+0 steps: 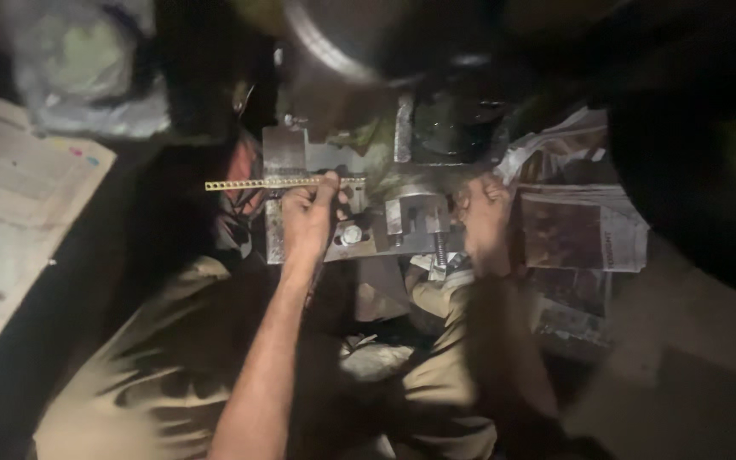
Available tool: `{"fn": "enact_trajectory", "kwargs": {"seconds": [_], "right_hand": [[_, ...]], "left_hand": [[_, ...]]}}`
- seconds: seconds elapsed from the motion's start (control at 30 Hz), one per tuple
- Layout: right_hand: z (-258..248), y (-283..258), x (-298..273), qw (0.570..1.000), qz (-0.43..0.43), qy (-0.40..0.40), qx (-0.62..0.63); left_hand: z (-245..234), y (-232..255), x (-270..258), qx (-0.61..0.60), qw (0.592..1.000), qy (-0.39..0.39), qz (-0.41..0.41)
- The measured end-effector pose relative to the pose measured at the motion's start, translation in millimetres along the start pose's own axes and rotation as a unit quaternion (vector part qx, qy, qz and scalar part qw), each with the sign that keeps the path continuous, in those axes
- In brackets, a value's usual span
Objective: The person feeds a thin metal strip through a metal guide on a industrial machine by hand.
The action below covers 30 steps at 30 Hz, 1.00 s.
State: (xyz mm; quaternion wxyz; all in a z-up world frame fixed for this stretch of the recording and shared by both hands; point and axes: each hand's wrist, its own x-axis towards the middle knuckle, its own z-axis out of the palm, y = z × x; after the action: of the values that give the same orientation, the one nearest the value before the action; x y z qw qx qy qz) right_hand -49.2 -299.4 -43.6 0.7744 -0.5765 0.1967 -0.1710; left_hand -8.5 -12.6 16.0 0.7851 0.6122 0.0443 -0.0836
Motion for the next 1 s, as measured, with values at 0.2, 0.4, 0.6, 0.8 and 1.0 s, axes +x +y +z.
{"fn": "enact_trajectory", "kwargs": {"seconds": [0.2, 0.4, 0.6, 0.8, 1.0], "right_hand": [[9.9, -26.2, -10.2, 0.998, 0.024, 0.024, -0.058], [12.9, -42.2, -8.0, 0.997, 0.055, 0.02, -0.057], [9.0, -36.2, -5.9, 0.997, 0.04, 0.018, -0.059], [13.9, -40.5, -12.8, 0.998, 0.019, 0.009, -0.066], [7.8, -46.6, -7.3, 0.997, 0.054, 0.008, -0.06]], "left_hand": [[10.3, -1.2, 1.2, 0.069, 0.997, -0.037, -0.004], [20.0, -2.1, -0.4, 0.087, 0.996, -0.021, 0.011], [21.4, 0.1, 3.1, 0.112, 0.993, -0.044, -0.001], [17.8, -5.7, 0.8, 0.113, 0.993, 0.008, -0.022], [18.1, -10.9, 1.4, 0.068, 0.997, 0.026, -0.034]]}}
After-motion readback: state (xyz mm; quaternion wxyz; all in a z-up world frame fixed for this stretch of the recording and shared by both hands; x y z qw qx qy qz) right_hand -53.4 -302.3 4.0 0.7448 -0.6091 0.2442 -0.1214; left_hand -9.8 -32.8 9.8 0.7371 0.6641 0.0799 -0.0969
